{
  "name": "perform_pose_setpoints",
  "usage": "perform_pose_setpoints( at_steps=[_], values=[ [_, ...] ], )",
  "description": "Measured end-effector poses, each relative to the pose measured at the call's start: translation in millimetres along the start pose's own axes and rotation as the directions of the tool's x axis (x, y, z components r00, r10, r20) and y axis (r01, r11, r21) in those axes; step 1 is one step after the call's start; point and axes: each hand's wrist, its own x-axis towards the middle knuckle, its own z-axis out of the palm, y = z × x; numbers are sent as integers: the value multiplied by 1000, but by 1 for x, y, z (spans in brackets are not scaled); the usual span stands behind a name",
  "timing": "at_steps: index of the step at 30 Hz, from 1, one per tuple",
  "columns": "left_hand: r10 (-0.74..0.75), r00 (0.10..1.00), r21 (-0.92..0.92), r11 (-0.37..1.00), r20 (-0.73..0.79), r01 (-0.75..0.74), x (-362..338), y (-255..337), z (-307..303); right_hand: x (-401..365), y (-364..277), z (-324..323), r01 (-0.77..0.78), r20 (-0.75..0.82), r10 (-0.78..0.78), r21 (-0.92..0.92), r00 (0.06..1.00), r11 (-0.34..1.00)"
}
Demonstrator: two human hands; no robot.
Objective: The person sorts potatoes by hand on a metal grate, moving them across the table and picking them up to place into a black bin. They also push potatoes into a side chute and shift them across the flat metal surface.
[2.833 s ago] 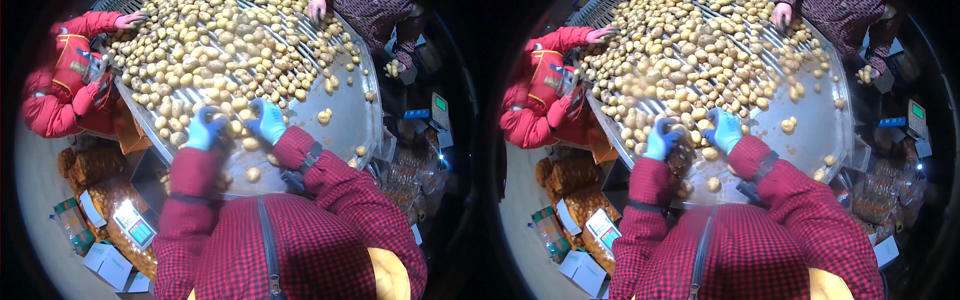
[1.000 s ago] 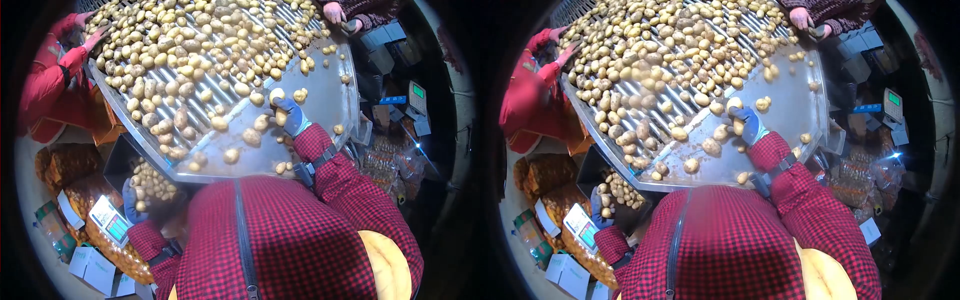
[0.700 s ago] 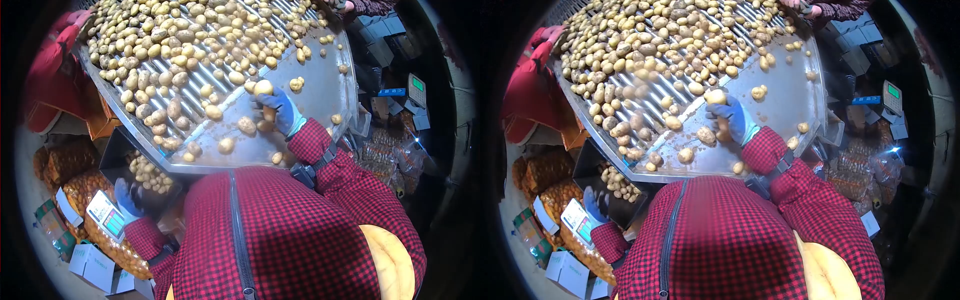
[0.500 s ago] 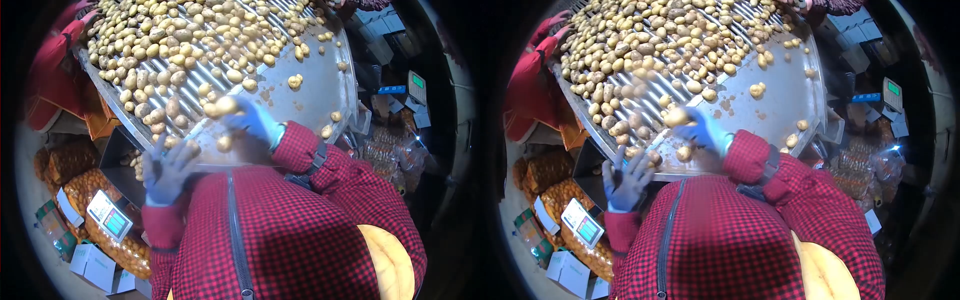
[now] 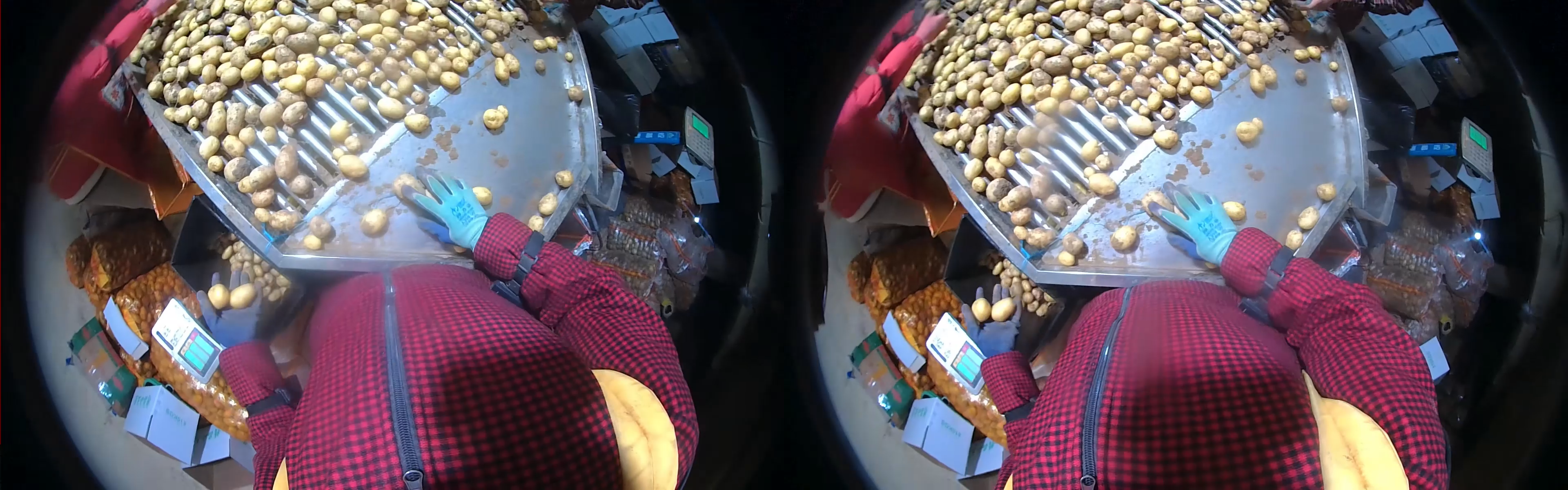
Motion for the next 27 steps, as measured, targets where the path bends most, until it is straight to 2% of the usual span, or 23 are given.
perform_pose_setpoints(
  at_steps=[1, 4, 5, 6, 7, 9, 11, 12, 13, 14, 16, 17, 18, 19, 20, 21, 22, 23, 24, 26, 27],
  values=[
    [-1, 1000, 42, 999, -14, 2, 11, 12, -25, 0, 0, 1, 21, -12, -22, -45, 1000, 999],
    [111, 927, 360, 933, -358, 27, 31, 34, -59, 11, 12, 12, 102, -125, -112, -83, 986, 991],
    [125, 932, 409, 912, -340, 27, 47, 37, -82, 17, 15, 14, 115, -136, -128, -96, 982, 989],
    [189, 947, 509, 860, -261, -32, 31, 24, -55, 23, 17, 16, 125, -143, -141, -114, 980, 986],
    [249, 968, 783, 599, 16, -167, 44, 21, -53, 29, 16, 11, 146, -200, -168, -120, 965, 982],
    [221, 954, 854, 438, 202, -282, 50, 7, -32, 39, 11, 9, 93, -145, -108, -108, 984, 990],
    [375, 869, 780, 415, 322, -469, 39, -46, 47, 48, 4, 9, 28, -114, -34, -61, 993, 998],
    [465, 710, 726, 185, 529, -662, 56, -66, 56, 52, 2, 7, -10, -110, 8, -21, 994, 1000],
    [408, 592, 690, -149, 695, -708, 56, -73, 83, 56, 0, 6, -48, -103, 50, 18, 993, 999],
    [288, 480, 560, -462, 828, -688, 52, -76, 113, 58, 0, 4, -103, -132, 120, 130, 984, 986],
    [103, 565, 446, -734, 819, -512, 57, -87, 154, 63, 0, -1, -191, -167, 262, 353, 950, 916],
    [100, 583, 419, -793, 806, -443, 67, -95, 162, 62, 2, -5, -249, -61, 352, 595, 934, 764],
    [100, 600, 387, -845, 794, -370, 82, -102, 166, 59, 5, -12, -298, 65, 405, 783, 912, 547],
    [102, 612, 364, -875, 784, -320, 91, -106, 173, 56, 5, -20, -334, 201, 411, 899, 889, 282],
    [117, 628, 369, -884, 769, -288, 96, -112, 175, 55, 2, -26, -359, 337, 364, 933, 868, -8],
    [126, 593, 346, -898, 796, -274, 107, -117, 173, 53, -10, -40, -316, 365, 352, 929, 862, -191],
    [130, 558, 321, -911, 820, -260, 118, -122, 167, 46, -15, -59, -321, 405, 256, 894, 878, -312],
    [132, 422, 285, -902, 897, -325, 114, -126, 166, 37, -8, -60, -338, 429, 199, 866, 881, -369],
    [89, 464, 304, -859, 881, -411, 99, -131, 173, 32, -2, -60, -354, 448, 145, 834, 882, -423],
    [44, 484, 426, -550, 874, -718, 60, -144, 185, 24, -5, -58, -349, 503, 289, 823, 815, -448],
    [27, 508, 496, -260, 861, -828, 68, -159, 172, 22, -5, -58, -344, 526, 362, 819, 770, -459]
  ],
)
